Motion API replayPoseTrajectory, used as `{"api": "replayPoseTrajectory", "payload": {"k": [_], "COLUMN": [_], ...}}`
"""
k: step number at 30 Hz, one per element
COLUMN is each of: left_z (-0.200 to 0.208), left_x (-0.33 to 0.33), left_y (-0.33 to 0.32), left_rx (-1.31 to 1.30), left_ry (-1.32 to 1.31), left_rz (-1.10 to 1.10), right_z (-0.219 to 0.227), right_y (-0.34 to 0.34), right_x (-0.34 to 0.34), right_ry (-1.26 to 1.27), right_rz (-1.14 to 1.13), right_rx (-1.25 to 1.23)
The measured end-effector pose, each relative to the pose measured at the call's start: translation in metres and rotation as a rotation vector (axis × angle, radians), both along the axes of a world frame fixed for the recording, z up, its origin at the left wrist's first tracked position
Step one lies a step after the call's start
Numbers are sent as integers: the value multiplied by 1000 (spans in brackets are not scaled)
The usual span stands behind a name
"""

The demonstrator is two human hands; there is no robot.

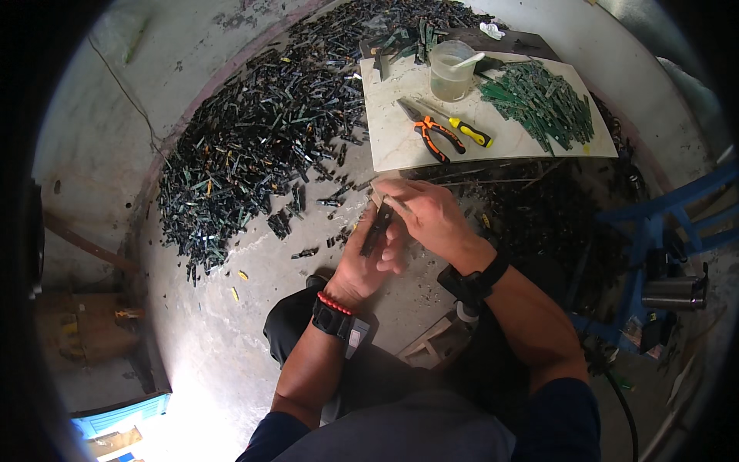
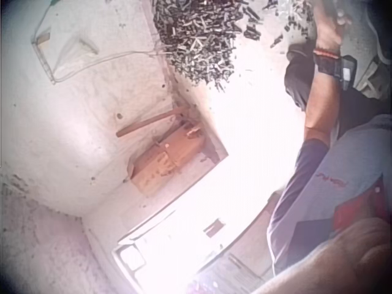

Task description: The person sits on the floor and disassembles small electronic components using pliers and a screwdriver. They remove parts from circuit boards and place them on a nearby table, while debris accumulates on the floor.

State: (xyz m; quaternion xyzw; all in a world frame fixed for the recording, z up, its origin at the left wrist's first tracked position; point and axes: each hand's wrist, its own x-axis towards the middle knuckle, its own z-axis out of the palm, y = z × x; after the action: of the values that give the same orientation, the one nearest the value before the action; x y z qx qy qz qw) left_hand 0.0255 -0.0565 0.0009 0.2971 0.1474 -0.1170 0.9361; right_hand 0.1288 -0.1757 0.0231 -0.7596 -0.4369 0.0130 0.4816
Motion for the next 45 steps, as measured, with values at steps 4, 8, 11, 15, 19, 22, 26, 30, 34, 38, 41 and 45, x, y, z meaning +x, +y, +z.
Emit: {"api": "replayPoseTrajectory", "payload": {"k": [4, 8, 11, 15, 19, 22, 26, 30, 34, 38, 41, 45], "left_z": [4, 8, 5, 8, 5, 3, -15, -20, 11, 17, 10, 4], "left_x": [2, 0, -1, 2, 2, 2, -4, -13, -16, -15, -12, -12], "left_y": [0, -5, -9, -11, -7, -10, -11, -7, -7, -10, -11, -15], "left_rx": [-57, 177, 278, 244, 177, 187, 419, 551, 720, 482, 438, 486], "left_ry": [44, 5, 11, 19, -27, -27, -53, -84, -140, -44, -61, -22], "left_rz": [12, -10, -24, -55, -106, -73, -24, -64, -157, -183, -187, -150], "right_z": [1, -1, -6, -15, -2, 4, 1, 5, 5, 18, -3, -7], "right_y": [0, -10, -11, -15, -13, -15, -10, -11, -32, -32, -33, -22], "right_x": [6, 10, 17, 30, 24, 22, 12, 1, 12, 14, 17, 11], "right_ry": [-62, 213, 305, 487, 719, 578, -356, -402, 693, 735, 296, -118], "right_rz": [42, 36, -8, -50, -59, -28, 92, 135, 35, 15, 39, 77], "right_rx": [-15, -67, -100, -126, -24, -90, -116, -108, -94, -62, -122, 25]}}
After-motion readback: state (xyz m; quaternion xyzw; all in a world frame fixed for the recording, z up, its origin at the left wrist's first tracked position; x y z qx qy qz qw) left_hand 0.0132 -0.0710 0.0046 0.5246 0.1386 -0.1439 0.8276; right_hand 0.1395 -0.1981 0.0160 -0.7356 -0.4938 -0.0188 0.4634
